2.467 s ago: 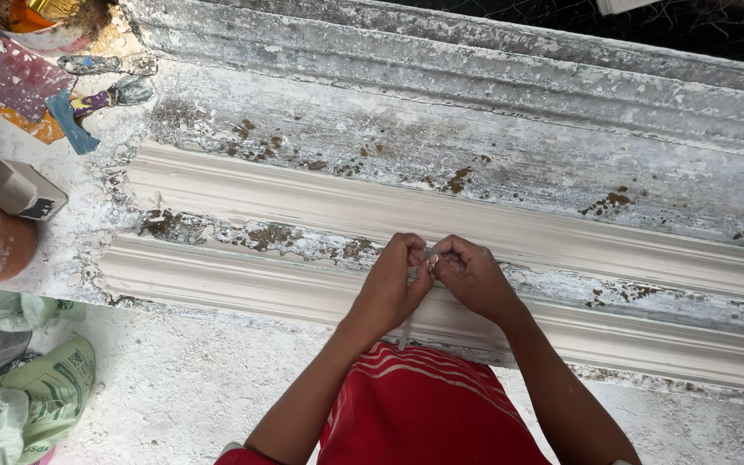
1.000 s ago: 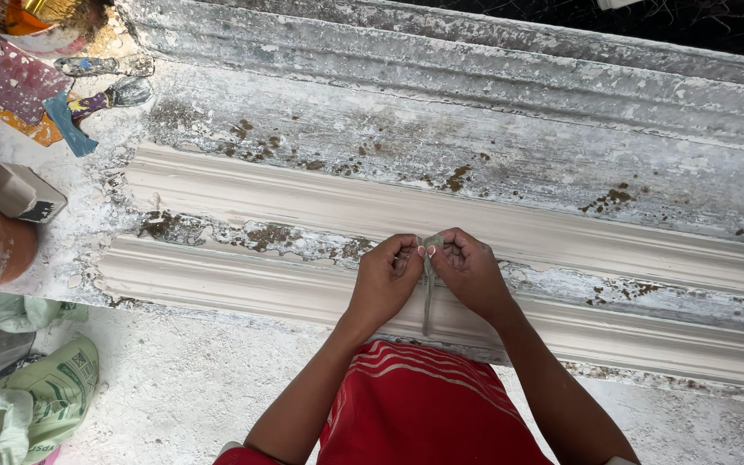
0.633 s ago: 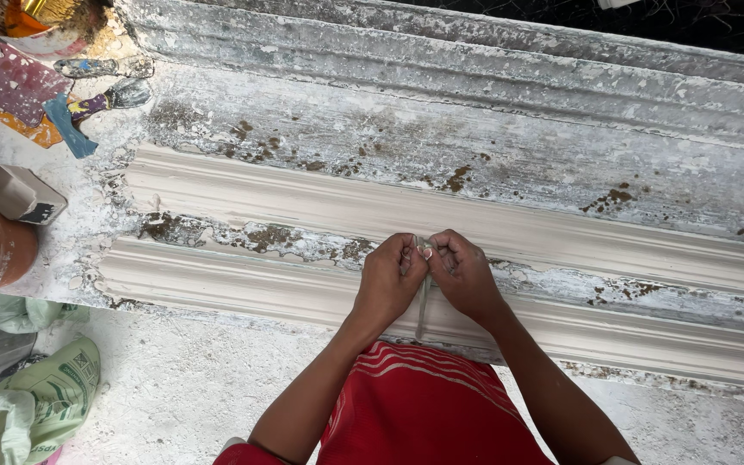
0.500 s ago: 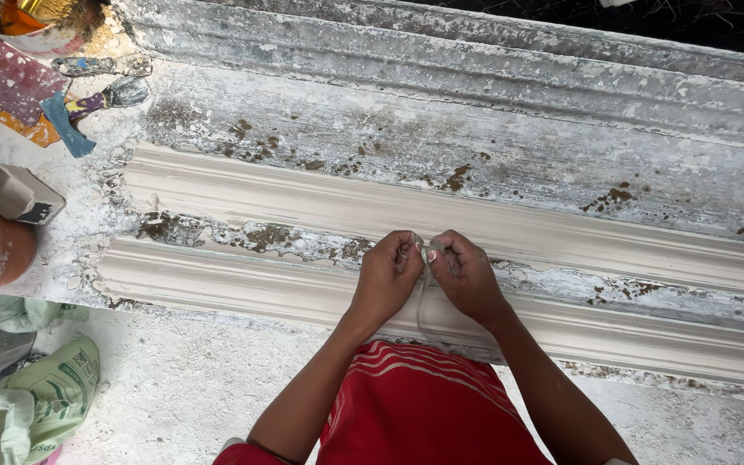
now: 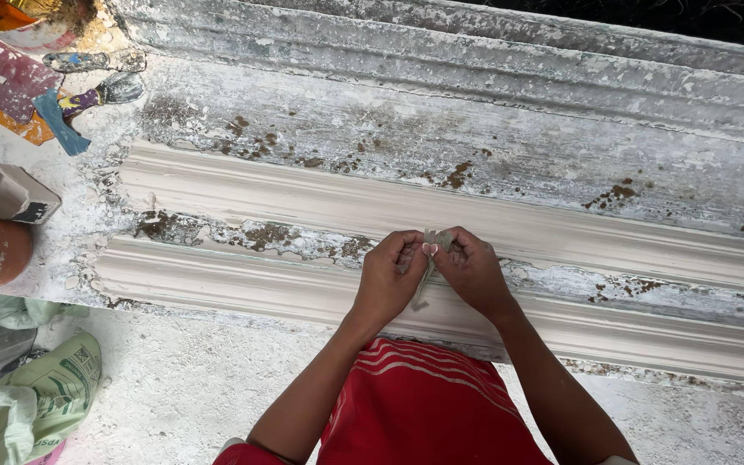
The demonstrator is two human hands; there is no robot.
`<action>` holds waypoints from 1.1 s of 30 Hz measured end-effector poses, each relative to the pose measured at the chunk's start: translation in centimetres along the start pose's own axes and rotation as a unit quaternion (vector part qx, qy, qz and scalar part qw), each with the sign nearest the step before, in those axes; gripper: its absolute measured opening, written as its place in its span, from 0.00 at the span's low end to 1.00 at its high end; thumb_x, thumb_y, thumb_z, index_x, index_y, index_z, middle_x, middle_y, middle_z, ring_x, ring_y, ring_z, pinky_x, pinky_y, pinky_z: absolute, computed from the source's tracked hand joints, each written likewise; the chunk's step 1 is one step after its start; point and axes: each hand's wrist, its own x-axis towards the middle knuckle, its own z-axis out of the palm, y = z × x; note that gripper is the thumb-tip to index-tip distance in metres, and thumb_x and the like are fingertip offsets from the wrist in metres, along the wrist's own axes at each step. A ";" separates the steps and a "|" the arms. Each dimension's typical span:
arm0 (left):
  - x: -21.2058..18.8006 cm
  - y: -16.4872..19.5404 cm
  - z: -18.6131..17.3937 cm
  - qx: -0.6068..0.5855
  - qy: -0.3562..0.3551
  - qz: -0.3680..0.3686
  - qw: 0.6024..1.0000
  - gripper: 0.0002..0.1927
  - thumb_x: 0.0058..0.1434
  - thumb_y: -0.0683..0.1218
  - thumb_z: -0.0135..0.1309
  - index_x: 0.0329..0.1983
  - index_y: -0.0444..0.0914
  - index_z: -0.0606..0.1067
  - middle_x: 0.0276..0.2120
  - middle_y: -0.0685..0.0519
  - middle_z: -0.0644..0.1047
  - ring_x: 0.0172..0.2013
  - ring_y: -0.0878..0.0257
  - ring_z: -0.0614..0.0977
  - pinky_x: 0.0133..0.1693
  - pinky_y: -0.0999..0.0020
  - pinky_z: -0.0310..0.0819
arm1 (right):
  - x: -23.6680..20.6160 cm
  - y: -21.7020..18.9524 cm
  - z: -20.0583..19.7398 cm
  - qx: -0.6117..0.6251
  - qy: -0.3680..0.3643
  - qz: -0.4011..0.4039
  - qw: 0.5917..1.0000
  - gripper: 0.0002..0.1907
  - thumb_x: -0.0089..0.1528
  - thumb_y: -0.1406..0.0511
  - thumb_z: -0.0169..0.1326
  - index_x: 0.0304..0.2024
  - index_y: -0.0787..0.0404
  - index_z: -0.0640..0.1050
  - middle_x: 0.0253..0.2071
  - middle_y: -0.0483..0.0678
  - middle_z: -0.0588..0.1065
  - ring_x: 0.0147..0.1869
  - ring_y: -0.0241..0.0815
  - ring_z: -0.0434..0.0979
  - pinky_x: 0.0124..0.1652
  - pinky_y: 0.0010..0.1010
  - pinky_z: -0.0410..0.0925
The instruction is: The person ties a green string around a white decorative molding piece on a workbench, then scrapes dried material from the bench surface with a small metal tool.
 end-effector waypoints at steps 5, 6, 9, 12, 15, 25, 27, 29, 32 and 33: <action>0.2 0.0 -0.1 0.015 0.004 -0.020 1.000 0.11 0.66 0.43 0.57 0.48 0.31 0.78 0.38 0.48 0.83 0.34 0.67 0.83 0.36 0.73 0.80 | 0.1 -0.5 -0.1 -0.023 0.001 0.001 1.000 0.08 0.66 0.64 0.56 0.44 0.63 0.79 0.31 0.41 0.78 0.34 0.26 0.72 0.35 0.23 0.68; 0.2 0.0 -0.1 0.022 0.004 -0.025 0.999 0.12 0.66 0.43 0.57 0.48 0.31 0.78 0.38 0.48 0.83 0.34 0.67 0.84 0.36 0.72 0.80 | 0.1 -0.6 -0.1 -0.030 0.001 0.006 1.000 0.08 0.66 0.64 0.56 0.43 0.63 0.79 0.30 0.41 0.77 0.33 0.26 0.71 0.34 0.23 0.67; 0.3 0.2 -0.2 0.061 -0.005 -0.022 0.998 0.12 0.65 0.44 0.57 0.48 0.31 0.78 0.38 0.47 0.83 0.34 0.64 0.84 0.36 0.70 0.80 | 0.3 -0.7 -0.1 -0.026 -0.007 0.014 1.000 0.08 0.66 0.64 0.56 0.42 0.63 0.79 0.28 0.39 0.75 0.31 0.26 0.69 0.31 0.23 0.65; 0.3 0.3 -0.2 0.067 -0.009 -0.019 0.998 0.13 0.65 0.44 0.58 0.48 0.31 0.77 0.37 0.45 0.83 0.35 0.61 0.84 0.38 0.68 0.80 | 0.4 -0.7 -0.1 -0.037 -0.014 0.022 0.999 0.07 0.66 0.64 0.55 0.41 0.62 0.78 0.27 0.39 0.74 0.29 0.27 0.68 0.30 0.23 0.64; 0.2 0.3 -0.2 0.070 -0.010 -0.012 0.997 0.13 0.65 0.44 0.58 0.48 0.30 0.76 0.38 0.44 0.83 0.35 0.60 0.85 0.38 0.66 0.80 | 0.4 -0.7 0.1 -0.081 -0.006 0.017 0.997 0.07 0.66 0.63 0.55 0.41 0.62 0.78 0.26 0.42 0.74 0.28 0.29 0.68 0.29 0.25 0.63; 1.0 0.1 -0.2 0.043 0.004 0.024 0.999 0.10 0.66 0.41 0.55 0.47 0.30 0.76 0.37 0.44 0.83 0.36 0.62 0.86 0.37 0.67 0.82 | 0.5 0.4 0.7 -0.057 0.002 -0.139 0.989 0.03 0.67 0.69 0.52 0.42 0.63 0.72 0.33 0.43 0.73 0.34 0.30 0.72 0.32 0.24 0.68; 1.1 0.2 -0.5 -0.023 -0.031 -0.016 0.999 0.09 0.68 0.41 0.52 0.48 0.31 0.74 0.38 0.44 0.82 0.34 0.62 0.83 0.33 0.67 0.76 | 0.7 1.1 0.8 -0.020 0.016 -0.112 0.993 0.04 0.69 0.68 0.50 0.43 0.63 0.72 0.32 0.44 0.73 0.33 0.30 0.70 0.32 0.24 0.67; 1.2 0.2 -1.0 -0.102 -0.071 -0.029 0.992 0.08 0.70 0.41 0.49 0.48 0.32 0.72 0.42 0.45 0.82 0.36 0.63 0.82 0.35 0.68 0.75 | 1.4 2.1 0.9 0.031 0.035 -0.064 0.997 0.06 0.71 0.66 0.47 0.42 0.62 0.72 0.31 0.44 0.72 0.32 0.30 0.70 0.31 0.24 0.67; 1.4 0.1 -2.4 -0.227 -0.121 -0.033 0.966 0.05 0.74 0.43 0.42 0.46 0.36 0.67 0.45 0.47 0.83 0.44 0.62 0.84 0.47 0.68 0.80 | 2.9 4.1 -0.4 0.123 0.085 0.039 0.988 0.11 0.73 0.62 0.43 0.40 0.61 0.72 0.29 0.45 0.72 0.28 0.31 0.70 0.27 0.23 0.67; 1.4 0.0 -3.1 -0.255 -0.127 -0.049 0.957 0.05 0.75 0.44 0.40 0.46 0.37 0.66 0.42 0.46 0.83 0.46 0.61 0.85 0.50 0.67 0.81 | 3.2 4.9 -1.2 0.153 0.114 0.070 0.979 0.13 0.74 0.61 0.43 0.39 0.61 0.72 0.29 0.46 0.72 0.27 0.32 0.69 0.25 0.22 0.66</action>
